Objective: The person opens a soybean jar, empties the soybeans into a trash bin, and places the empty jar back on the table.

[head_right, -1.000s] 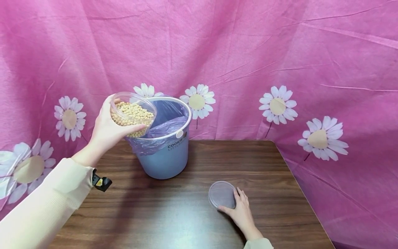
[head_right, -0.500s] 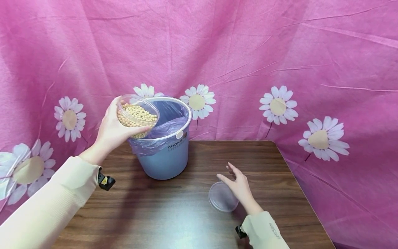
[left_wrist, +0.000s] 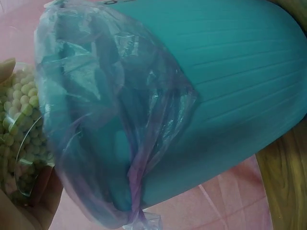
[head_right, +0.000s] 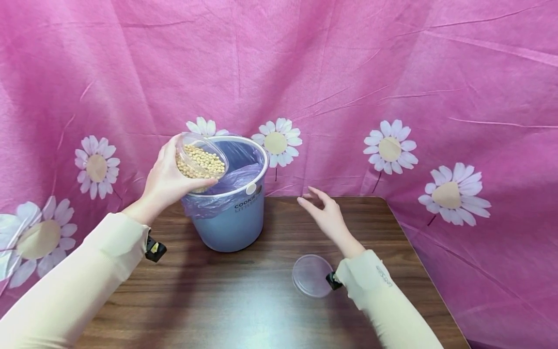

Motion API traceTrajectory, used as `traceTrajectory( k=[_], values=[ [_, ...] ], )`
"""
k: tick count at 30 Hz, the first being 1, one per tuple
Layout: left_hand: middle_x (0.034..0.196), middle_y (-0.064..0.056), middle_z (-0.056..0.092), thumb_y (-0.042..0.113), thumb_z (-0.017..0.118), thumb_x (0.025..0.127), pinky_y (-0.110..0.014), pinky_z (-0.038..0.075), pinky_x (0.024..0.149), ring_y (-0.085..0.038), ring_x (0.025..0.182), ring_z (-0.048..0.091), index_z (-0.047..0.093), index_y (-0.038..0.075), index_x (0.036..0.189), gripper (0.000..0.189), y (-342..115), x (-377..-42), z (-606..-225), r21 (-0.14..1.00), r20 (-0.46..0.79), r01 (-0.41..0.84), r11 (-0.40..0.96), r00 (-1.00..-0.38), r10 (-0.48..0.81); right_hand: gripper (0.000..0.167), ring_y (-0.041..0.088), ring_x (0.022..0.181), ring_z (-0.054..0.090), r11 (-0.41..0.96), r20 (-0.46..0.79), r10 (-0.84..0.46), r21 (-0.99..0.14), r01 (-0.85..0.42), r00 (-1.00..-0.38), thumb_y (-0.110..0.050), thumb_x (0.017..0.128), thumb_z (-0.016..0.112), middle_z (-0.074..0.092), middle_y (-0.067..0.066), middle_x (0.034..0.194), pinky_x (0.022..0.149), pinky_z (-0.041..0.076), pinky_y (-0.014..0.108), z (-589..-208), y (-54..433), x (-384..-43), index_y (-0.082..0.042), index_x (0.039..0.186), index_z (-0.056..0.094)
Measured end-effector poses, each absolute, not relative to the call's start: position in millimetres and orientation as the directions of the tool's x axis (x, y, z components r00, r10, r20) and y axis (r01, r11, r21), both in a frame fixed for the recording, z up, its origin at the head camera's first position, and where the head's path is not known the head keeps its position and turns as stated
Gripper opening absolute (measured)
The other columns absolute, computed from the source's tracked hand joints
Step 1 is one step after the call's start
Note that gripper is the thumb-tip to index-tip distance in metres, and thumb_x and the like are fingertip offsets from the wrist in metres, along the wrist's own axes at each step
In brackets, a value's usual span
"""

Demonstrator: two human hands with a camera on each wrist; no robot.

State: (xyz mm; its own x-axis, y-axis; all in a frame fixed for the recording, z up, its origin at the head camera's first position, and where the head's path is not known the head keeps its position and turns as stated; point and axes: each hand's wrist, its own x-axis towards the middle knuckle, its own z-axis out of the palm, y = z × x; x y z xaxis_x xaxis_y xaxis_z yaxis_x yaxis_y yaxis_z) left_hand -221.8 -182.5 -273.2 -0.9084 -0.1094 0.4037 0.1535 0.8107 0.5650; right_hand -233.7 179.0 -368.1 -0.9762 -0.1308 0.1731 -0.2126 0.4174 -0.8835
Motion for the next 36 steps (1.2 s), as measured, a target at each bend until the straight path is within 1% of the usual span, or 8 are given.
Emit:
traceTrajectory(
  k=[3,8,14,18,24,27,33,36],
  values=[
    [0.147,-0.012,0.043,0.059,0.090,0.053,-0.061,0.046,0.096,-0.039,0.126,0.052,0.027,0.021,0.152,0.123,-181.4,-225.2,-276.7,0.544,0.410,0.163,0.823,-0.908,-0.091,0.057,-0.011,0.098,0.057,0.360,0.163,-0.152,-0.909,-0.209,-0.975,-0.027,0.098,0.062,0.060,0.022,0.136,0.091,0.048,0.013,-351.1,170.9,-246.1,-0.003,0.146,0.045],
    [0.145,-0.012,0.045,0.057,0.091,0.053,-0.062,0.047,0.095,-0.039,0.126,0.052,0.028,0.021,0.152,0.122,-179.6,-229.1,-281.7,0.526,0.422,0.170,0.833,-0.903,-0.082,0.058,0.001,0.101,0.062,0.265,0.123,-0.190,-0.949,-0.171,-0.974,-0.028,0.099,0.060,0.054,0.025,0.141,0.091,0.053,0.018,-326.2,155.0,-266.4,-0.004,0.149,0.042],
    [0.144,-0.012,0.046,0.055,0.092,0.053,-0.062,0.044,0.098,-0.039,0.129,0.048,0.030,0.020,0.151,0.121,-177.5,-234.2,-287.8,0.519,0.433,0.167,0.838,-0.897,-0.089,0.057,0.010,0.096,0.063,0.293,0.084,-0.234,-0.944,-0.152,-0.969,-0.027,0.099,0.059,0.054,0.022,0.141,0.091,0.056,0.027,-307.1,137.1,-292.3,-0.009,0.150,0.041],
    [0.145,-0.012,0.046,0.054,0.092,0.053,-0.059,0.042,0.104,-0.037,0.133,0.044,0.030,0.018,0.150,0.121,-176.3,-238.1,-292.5,0.505,0.449,0.180,0.844,-0.890,-0.079,0.057,0.016,0.091,0.065,0.338,0.050,-0.291,-0.929,-0.151,-0.955,-0.028,0.100,0.057,0.054,0.024,0.140,0.086,0.059,0.032,-300.1,125.2,-306.8,-0.010,0.152,0.039],
    [0.147,-0.013,0.043,0.050,0.093,0.053,-0.056,0.032,0.114,-0.035,0.138,0.039,0.030,0.014,0.151,0.122,-177.1,-240.9,-299.5,0.469,0.474,0.214,0.857,-0.879,-0.040,0.058,0.011,0.072,0.063,0.362,0.009,-0.323,-0.923,-0.132,-0.946,-0.029,0.101,0.056,0.060,0.029,0.130,0.072,0.060,0.027,-297.4,105.5,-318.4,-0.011,0.153,0.038],
    [0.152,-0.011,0.039,0.048,0.093,0.054,-0.055,0.031,0.115,-0.033,0.141,0.037,0.030,0.015,0.152,0.121,-178.8,-240.4,-301.2,0.448,0.478,0.219,0.867,-0.878,-0.025,0.059,0.013,0.070,0.063,0.370,-0.015,-0.319,-0.923,-0.110,-0.948,-0.031,0.101,0.056,0.061,0.028,0.125,0.066,0.059,0.025,-298.1,93.8,-322.3,-0.011,0.153,0.037],
    [0.158,-0.009,0.032,0.046,0.093,0.057,-0.059,0.037,0.109,-0.041,0.133,0.043,0.027,0.017,0.154,0.121,-178.0,-240.1,-298.7,0.377,0.474,0.221,0.899,-0.881,0.017,0.059,0.013,0.061,0.061,0.388,-0.039,-0.298,-0.918,-0.084,-0.954,-0.034,0.101,0.053,0.058,0.014,0.105,0.066,0.060,0.032,-303.8,75.8,-330.9,-0.013,0.154,0.036],
    [0.159,-0.010,0.030,0.047,0.092,0.057,-0.061,0.042,0.102,-0.044,0.127,0.046,0.025,0.017,0.155,0.122,-175.8,-239.4,-296.8,0.347,0.460,0.206,0.915,-0.888,0.025,0.058,0.013,0.056,0.058,0.406,-0.019,-0.275,-0.908,-0.099,-0.961,-0.034,0.102,0.052,0.057,0.015,0.101,0.066,0.060,0.036,-308.6,70.2,-333.2,-0.014,0.154,0.035]
  ],
)
